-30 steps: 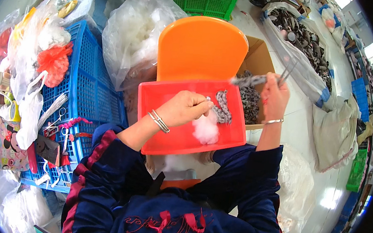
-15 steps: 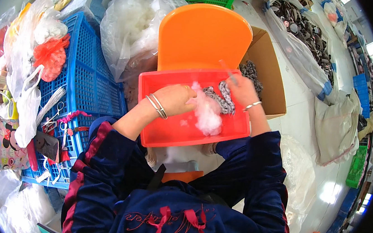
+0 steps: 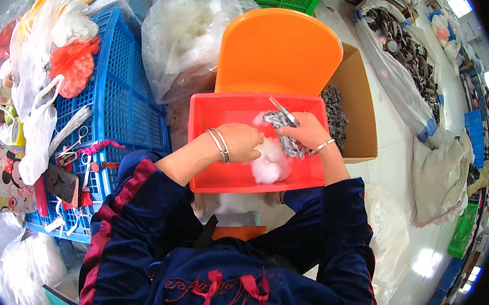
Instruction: The person uses scissors to cut a patterned fabric tube and then stuffs it with white cotton-like material. The person repeatedly cuts and stuffs multiple fabric pieces, placing the finished stuffed items into a red tray.
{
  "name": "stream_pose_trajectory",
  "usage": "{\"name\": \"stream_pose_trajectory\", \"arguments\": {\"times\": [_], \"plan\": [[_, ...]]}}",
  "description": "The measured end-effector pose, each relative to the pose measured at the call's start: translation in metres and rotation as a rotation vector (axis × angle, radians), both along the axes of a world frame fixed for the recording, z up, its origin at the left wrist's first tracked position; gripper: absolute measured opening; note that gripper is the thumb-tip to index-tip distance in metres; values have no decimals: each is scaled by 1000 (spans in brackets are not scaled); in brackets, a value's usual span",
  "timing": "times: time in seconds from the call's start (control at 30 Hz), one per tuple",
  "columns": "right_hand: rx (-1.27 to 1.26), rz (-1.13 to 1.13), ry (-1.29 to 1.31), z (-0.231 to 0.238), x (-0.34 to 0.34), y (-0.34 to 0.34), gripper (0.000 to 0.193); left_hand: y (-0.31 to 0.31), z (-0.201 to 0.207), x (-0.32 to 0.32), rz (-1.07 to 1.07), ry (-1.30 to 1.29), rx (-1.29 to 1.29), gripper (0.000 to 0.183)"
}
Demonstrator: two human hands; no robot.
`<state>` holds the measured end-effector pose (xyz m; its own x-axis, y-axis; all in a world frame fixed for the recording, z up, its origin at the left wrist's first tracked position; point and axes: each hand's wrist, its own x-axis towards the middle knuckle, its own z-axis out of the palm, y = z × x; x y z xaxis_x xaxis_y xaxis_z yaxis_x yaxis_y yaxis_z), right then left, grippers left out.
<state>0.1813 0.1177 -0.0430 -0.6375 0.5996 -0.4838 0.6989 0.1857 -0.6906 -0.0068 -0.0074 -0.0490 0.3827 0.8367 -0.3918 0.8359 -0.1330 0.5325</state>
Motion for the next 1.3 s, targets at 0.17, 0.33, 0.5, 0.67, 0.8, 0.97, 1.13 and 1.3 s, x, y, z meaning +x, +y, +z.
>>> {"name": "stream_pose_trajectory", "arguments": {"times": [0.17,0.33,0.5,0.67,0.8,0.97,1.13,1.3], "plan": [[-68,-64,95,-2,16,8,21,0,3,1,7,-13,-14,37],[63,-36,191,4,29,11,17,1,4,0,50,-22,24,36],[-114,-119,280,34,30,2,15,10,21,12,337,-239,135,35],[-256,-115,439,43,27,-4,15,18,18,25,643,-862,-22,29],[-174,-67,348,34,29,4,14,22,7,18,693,-880,112,23],[281,-97,241,17,34,8,16,18,23,10,745,-938,-31,16],[-228,-286,603,51,15,-11,15,11,32,9,624,-940,-129,14],[-116,-124,531,33,14,-6,12,11,35,-8,559,-806,-141,12]]}}
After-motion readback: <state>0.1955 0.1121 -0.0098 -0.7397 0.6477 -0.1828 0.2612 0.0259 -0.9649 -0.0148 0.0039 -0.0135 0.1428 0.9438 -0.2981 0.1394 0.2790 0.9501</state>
